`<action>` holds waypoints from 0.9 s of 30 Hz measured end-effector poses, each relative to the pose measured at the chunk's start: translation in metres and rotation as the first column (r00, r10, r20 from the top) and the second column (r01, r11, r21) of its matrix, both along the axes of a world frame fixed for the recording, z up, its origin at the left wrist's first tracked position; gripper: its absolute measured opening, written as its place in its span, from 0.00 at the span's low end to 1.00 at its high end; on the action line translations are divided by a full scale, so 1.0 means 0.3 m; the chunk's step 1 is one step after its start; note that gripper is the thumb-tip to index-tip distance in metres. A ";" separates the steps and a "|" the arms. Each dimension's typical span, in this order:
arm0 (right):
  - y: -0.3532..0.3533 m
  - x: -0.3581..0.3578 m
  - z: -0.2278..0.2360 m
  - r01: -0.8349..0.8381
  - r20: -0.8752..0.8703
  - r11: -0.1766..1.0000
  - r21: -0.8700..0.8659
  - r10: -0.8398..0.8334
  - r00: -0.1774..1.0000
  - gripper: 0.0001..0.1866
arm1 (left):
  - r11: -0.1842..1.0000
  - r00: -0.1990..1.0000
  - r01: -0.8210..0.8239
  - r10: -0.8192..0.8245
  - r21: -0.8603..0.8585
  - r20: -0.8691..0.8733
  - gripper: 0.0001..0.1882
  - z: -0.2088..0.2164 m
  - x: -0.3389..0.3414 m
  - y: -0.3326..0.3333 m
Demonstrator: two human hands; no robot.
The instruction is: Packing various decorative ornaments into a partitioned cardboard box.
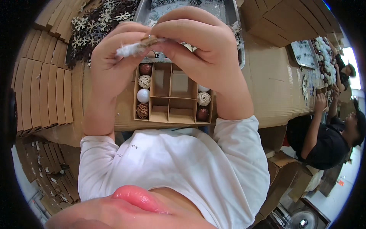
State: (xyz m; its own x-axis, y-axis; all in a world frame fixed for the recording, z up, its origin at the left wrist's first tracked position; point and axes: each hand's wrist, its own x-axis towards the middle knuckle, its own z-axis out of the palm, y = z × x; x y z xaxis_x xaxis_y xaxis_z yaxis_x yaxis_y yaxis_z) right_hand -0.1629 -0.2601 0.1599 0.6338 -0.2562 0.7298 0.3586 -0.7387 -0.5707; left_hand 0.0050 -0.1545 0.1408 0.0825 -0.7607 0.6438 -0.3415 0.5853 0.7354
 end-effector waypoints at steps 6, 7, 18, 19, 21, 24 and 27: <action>0.087 0.006 -0.045 -0.257 0.093 0.850 0.461 0.242 0.966 0.08 | 0.875 0.827 0.399 -0.214 0.274 -0.520 0.10 -0.081 -0.006 0.177; 0.104 -0.014 -0.061 -0.246 0.045 0.771 0.588 0.272 0.961 0.07 | 0.907 0.906 0.328 -0.224 0.264 -0.358 0.09 -0.088 0.001 0.191; 0.204 -0.013 -0.287 0.121 -0.150 0.159 0.980 0.185 0.971 0.06 | 0.916 0.951 0.276 -0.303 0.290 0.054 0.09 -0.275 0.074 0.213; 0.211 -0.008 -0.287 0.106 -0.127 0.126 0.986 0.171 0.977 0.06 | 0.923 0.956 0.256 -0.286 0.287 0.066 0.08 -0.268 0.069 0.225; 0.191 -0.005 -0.306 0.041 -0.055 0.075 0.996 0.194 0.979 0.06 | 0.926 0.933 0.311 -0.340 0.213 0.115 0.07 -0.294 0.063 0.236; 0.151 0.009 -0.321 0.226 -0.252 0.207 0.952 0.106 0.962 0.07 | 0.950 0.925 0.294 -0.311 0.105 0.219 0.05 -0.294 0.053 0.237; 0.160 0.023 -0.374 0.515 -0.556 0.556 0.652 -0.110 0.824 0.10 | 0.982 0.934 0.182 -0.191 0.058 0.302 0.05 -0.296 0.064 0.225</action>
